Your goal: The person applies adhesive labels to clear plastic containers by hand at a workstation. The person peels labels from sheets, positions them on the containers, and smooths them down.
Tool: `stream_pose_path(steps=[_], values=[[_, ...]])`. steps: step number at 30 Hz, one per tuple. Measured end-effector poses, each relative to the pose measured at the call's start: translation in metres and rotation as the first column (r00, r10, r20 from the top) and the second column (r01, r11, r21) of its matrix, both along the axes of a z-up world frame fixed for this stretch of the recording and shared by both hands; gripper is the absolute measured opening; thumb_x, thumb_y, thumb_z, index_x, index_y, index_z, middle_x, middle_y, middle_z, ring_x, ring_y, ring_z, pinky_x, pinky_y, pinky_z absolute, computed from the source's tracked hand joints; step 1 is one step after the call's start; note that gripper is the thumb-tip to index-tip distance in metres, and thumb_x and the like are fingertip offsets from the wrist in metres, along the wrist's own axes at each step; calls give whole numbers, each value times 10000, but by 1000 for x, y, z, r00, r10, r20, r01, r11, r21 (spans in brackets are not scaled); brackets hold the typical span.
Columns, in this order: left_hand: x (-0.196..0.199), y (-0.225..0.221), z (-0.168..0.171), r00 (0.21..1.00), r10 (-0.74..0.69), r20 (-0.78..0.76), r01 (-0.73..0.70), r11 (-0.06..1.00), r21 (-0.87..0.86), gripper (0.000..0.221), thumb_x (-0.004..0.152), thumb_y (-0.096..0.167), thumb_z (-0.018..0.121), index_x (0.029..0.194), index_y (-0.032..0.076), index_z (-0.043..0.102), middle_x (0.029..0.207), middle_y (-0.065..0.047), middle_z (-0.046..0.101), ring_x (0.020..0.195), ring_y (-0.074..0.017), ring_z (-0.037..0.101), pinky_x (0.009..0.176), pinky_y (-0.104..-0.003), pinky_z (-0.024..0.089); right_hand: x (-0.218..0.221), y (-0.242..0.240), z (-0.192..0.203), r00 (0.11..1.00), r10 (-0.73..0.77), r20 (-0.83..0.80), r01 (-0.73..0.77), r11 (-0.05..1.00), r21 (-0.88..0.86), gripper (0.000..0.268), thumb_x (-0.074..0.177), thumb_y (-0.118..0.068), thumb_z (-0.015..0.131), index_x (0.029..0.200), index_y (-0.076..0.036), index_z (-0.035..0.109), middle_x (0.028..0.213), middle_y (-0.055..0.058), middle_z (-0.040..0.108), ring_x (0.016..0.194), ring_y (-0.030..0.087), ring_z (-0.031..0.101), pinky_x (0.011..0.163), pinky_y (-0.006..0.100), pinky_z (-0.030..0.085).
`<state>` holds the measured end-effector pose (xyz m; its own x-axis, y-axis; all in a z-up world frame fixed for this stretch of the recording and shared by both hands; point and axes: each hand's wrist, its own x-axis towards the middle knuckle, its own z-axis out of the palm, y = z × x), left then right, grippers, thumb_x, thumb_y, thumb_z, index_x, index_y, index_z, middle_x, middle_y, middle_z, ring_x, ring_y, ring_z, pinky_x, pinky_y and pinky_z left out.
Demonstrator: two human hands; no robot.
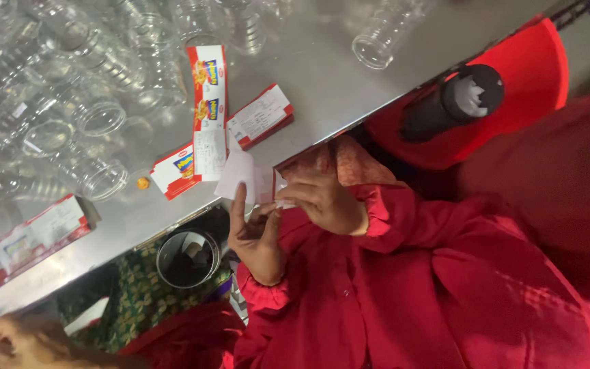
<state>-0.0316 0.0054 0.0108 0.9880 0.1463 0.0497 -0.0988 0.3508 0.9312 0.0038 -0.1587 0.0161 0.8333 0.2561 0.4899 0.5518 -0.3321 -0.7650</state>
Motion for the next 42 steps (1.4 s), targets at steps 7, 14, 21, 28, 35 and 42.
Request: stream_pose_path(steps=[7,14,21,28,35,42], values=[[-4,4,13,998,-70,3,69,993,100,727,823,-253,641,1506,-85,456,1420,-141,569,963,-180,709,857,-274,591,4,-1,7,946,90,312,-48,989,-140,190,908,-146,736,884,-51,573,897,99,542,878,312,550,796,456,468],[0,-1,-1,997,-58,-60,55,998,-42,725,842,-223,600,1532,-53,458,1164,-112,674,940,-155,684,810,-251,538,19,-13,-4,876,278,-394,219,499,838,260,1040,-239,498,863,-56,548,782,68,638,713,178,643,678,318,540],[10,14,-12,999,-23,-29,16,978,-208,682,875,-201,541,1536,-56,460,1047,-99,674,954,-157,647,929,-296,529,115,-206,-73,283,-942,179,848,333,414,158,1100,-153,581,1022,-22,620,936,87,607,939,211,587,906,361,484],[19,24,-30,990,-138,-6,126,924,-361,722,831,-125,533,1550,-104,470,994,-76,615,903,-150,554,859,-270,470,101,-327,-148,97,-979,177,902,11,-433,167,1053,-211,612,1024,-56,666,980,108,672,954,244,643,906,383,506],[33,48,-41,961,-239,-138,66,683,-728,771,678,-15,539,1445,-73,483,932,-50,558,833,-181,510,979,-365,468,112,-285,-87,276,-960,53,732,174,-659,195,999,-261,687,1037,-74,728,978,87,715,901,211,663,853,364,524],[36,52,-44,920,-388,57,361,781,-510,579,759,-48,537,1323,-105,657,826,-105,553,752,-186,520,836,-328,451,67,-159,10,813,-426,-398,252,872,-420,244,945,-312,763,1049,-92,790,977,66,758,847,179,683,801,345,541]])
